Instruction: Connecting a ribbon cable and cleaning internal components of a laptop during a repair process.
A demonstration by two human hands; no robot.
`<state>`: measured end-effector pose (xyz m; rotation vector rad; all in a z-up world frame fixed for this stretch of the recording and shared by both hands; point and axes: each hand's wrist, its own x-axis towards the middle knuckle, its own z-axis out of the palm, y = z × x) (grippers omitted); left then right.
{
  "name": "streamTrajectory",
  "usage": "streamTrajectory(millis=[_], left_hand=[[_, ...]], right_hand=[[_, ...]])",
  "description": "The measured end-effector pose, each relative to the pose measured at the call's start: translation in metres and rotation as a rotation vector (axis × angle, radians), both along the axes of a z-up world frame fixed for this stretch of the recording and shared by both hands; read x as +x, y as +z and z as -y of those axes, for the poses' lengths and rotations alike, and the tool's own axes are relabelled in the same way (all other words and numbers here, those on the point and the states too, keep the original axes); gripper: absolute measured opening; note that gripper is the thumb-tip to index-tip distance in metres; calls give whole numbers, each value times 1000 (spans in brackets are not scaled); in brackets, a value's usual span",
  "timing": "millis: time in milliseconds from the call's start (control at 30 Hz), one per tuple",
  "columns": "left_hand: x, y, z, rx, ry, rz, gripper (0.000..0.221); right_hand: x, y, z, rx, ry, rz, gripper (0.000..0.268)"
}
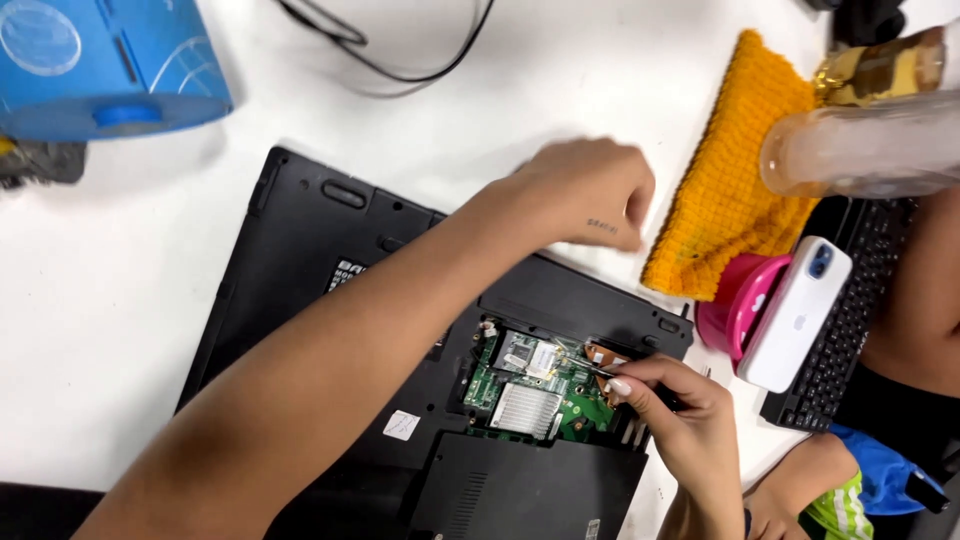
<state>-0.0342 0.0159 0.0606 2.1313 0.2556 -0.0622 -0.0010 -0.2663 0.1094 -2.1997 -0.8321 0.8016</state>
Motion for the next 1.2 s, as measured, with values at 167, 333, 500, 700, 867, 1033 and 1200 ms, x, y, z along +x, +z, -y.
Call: streamTrajectory(millis=[167,333,500,700,867,1033,1200], left_hand=[[-13,33,0,-485,-481,-246,20],[-18,42,3,-327,-618,-221,22],[-23,50,11,-255,-637,-232,18],[-36,51,17,44,-524,-129,13],[-59,40,20,34,-497,43,6],[-65,20,23,58,-475,171,3],[-66,15,21,110,-487,272,5]], right_hand=[[4,-1,3,9,22,-30,12],[1,6,1,21,-23,-25,13],[-2,12,4,40,-44,-41,13],[-10,8,14,4,-165,-72,14],[-16,5,17,26,-142,-33,14],[-22,6,12,28,-132,-5,12],[-25,2,9,22,-108,48,12]])
